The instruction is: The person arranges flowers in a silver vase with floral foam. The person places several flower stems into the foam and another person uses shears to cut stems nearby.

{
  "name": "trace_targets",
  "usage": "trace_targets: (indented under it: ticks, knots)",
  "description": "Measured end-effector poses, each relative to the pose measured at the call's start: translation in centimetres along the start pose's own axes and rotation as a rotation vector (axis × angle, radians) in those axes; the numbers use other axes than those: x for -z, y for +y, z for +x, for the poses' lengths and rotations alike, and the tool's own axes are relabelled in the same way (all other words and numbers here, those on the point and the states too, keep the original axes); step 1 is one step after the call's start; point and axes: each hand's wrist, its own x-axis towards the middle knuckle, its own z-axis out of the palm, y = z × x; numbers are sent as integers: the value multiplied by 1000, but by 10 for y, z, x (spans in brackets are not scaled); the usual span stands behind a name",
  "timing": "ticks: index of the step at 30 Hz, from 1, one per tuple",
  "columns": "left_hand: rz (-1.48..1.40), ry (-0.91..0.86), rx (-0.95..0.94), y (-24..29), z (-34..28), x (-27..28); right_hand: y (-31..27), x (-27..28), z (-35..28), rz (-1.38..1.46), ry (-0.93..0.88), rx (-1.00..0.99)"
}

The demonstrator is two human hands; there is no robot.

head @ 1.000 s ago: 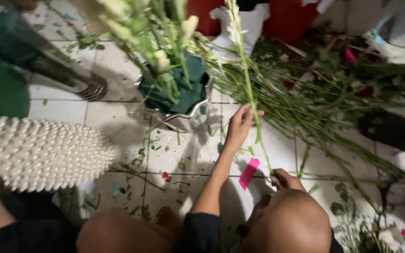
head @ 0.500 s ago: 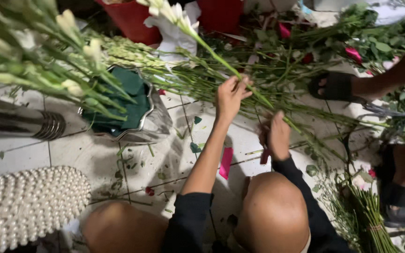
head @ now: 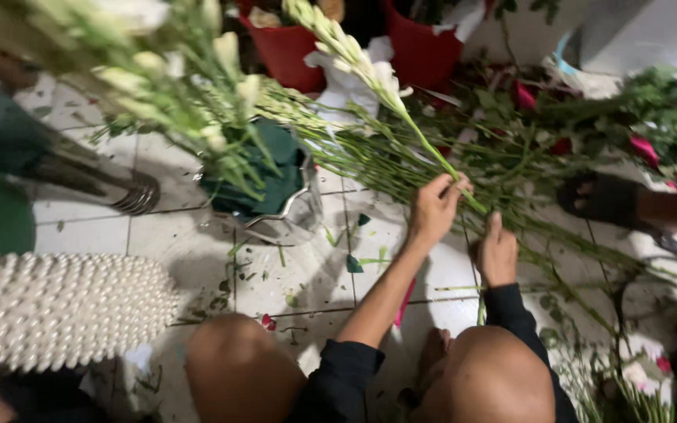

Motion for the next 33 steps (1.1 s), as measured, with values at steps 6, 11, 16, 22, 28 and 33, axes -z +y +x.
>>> trace_targets:
  ticks: [6,11,16,22,28,33]
  knots:
    - [129,161,-33,71,34,49,111,29,-12,-522,-252,239]
    - [456,49,1,35,4,48,83,14,-15,-150,-304,-46]
    - [501,192,-53,27,-24,45,-61,-34,-2,177,-346,327]
    - [589,274,-228,-5,-45,64,-143,-72,-38,337,-427,312]
    - [567,298,-267,-39,-85,84,-119,-92,-24,327,-388,555]
    - [549,308,-203,-96,-103,90,-146,-90,-60,437,-422,685]
